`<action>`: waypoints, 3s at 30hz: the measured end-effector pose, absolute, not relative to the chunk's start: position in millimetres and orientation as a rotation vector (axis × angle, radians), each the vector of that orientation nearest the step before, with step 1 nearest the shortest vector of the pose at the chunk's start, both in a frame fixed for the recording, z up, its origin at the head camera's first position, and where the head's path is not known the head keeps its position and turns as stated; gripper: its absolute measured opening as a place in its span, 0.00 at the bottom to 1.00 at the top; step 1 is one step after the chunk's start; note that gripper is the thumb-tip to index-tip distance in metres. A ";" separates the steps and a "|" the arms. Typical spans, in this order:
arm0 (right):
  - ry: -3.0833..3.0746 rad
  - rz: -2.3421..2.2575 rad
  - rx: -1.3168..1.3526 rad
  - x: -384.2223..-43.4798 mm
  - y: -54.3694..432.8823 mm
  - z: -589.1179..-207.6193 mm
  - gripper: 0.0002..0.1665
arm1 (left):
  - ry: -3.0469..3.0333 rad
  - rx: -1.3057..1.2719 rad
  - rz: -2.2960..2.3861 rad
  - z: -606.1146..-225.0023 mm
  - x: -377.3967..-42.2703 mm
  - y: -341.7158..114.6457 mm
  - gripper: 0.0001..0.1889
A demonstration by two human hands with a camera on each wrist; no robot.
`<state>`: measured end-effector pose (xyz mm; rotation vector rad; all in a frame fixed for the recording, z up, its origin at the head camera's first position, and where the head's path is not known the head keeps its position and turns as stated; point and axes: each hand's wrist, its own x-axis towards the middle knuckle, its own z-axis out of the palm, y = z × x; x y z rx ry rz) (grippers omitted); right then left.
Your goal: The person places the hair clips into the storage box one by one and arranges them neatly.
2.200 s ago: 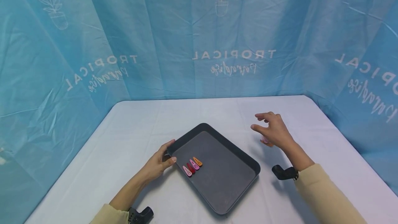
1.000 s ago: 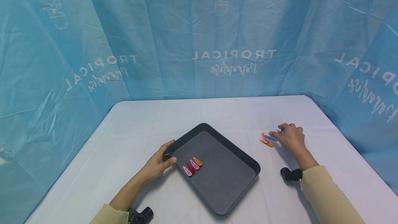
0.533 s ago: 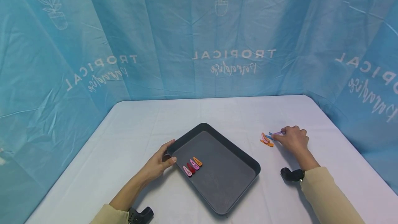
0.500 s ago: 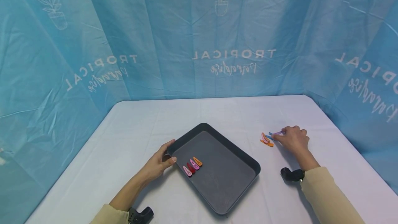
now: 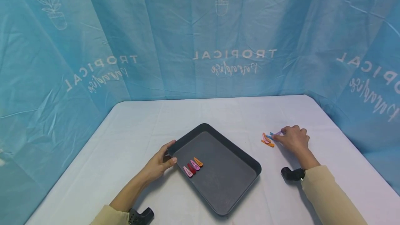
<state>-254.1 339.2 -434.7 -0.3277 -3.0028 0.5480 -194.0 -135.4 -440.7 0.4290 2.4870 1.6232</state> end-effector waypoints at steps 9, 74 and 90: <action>-2.998 0.560 -0.316 -258.8 338.0 -435.4 0.37 | 2.495 0.416 1.612 -439.6 -193.5 -135.7 0.36; -2.708 0.802 0.393 -233.5 224.2 -360.4 0.29 | 2.503 0.428 1.623 -441.4 -192.7 -135.9 0.36; -2.673 0.789 0.685 -230.5 191.2 -363.3 0.29 | 2.500 0.424 1.616 -441.7 -192.7 -136.5 0.36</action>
